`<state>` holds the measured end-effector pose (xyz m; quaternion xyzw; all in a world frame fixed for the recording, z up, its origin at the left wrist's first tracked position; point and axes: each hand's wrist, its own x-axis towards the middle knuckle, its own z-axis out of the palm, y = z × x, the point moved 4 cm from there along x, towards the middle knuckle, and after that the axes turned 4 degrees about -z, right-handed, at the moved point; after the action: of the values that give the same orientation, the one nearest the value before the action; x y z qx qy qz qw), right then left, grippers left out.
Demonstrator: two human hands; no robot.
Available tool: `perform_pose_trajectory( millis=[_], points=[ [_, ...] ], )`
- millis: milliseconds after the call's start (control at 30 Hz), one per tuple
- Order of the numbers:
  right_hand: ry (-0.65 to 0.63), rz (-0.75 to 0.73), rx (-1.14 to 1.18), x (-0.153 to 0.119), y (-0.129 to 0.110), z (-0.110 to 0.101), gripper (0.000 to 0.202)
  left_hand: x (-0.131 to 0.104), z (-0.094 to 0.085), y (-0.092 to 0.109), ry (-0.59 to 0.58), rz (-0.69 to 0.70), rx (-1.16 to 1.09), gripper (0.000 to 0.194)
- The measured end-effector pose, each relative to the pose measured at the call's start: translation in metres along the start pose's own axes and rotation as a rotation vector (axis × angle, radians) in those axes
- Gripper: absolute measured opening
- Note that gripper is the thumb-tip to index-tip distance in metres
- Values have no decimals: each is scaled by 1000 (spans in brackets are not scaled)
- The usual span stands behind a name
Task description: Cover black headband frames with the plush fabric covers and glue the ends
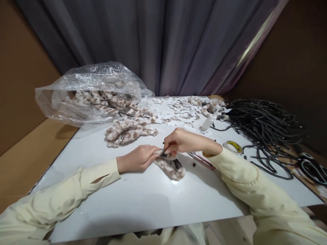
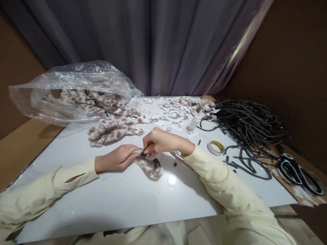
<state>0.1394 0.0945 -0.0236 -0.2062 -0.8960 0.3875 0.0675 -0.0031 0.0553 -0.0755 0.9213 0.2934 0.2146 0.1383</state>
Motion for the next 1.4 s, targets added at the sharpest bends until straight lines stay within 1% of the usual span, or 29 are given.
perform_pose_trajectory(
  millis=[133,233,300,367,500,600,700,833,1033,1233,1400],
  points=[
    [21,-87,-134,-2,-8,-4,12,1,-1,-3,-19,-58,-74,20],
    [14,-67,-109,-2,-5,-5,11,1,-2,-2,-8,-46,-82,19],
    [15,-12,-13,-1,2,-4,8,1,-2,-1,12,-24,-53,18],
    [21,65,141,0,11,-2,7,0,-2,0,31,3,-22,17],
    [37,193,410,3,26,5,10,-2,-1,0,57,34,11,16],
    [54,242,491,4,32,7,12,-2,-1,0,51,40,25,16],
    [47,265,527,4,35,7,12,-1,-1,-1,42,20,-11,16],
    [60,286,546,5,36,6,13,-1,-2,-2,45,-17,-52,16],
    [71,316,539,6,35,8,12,-2,-1,1,72,57,49,14],
    [138,300,427,8,32,7,12,-1,-1,4,77,104,98,15],
    [142,258,334,11,26,10,8,0,-2,6,64,135,149,16]
  ],
)
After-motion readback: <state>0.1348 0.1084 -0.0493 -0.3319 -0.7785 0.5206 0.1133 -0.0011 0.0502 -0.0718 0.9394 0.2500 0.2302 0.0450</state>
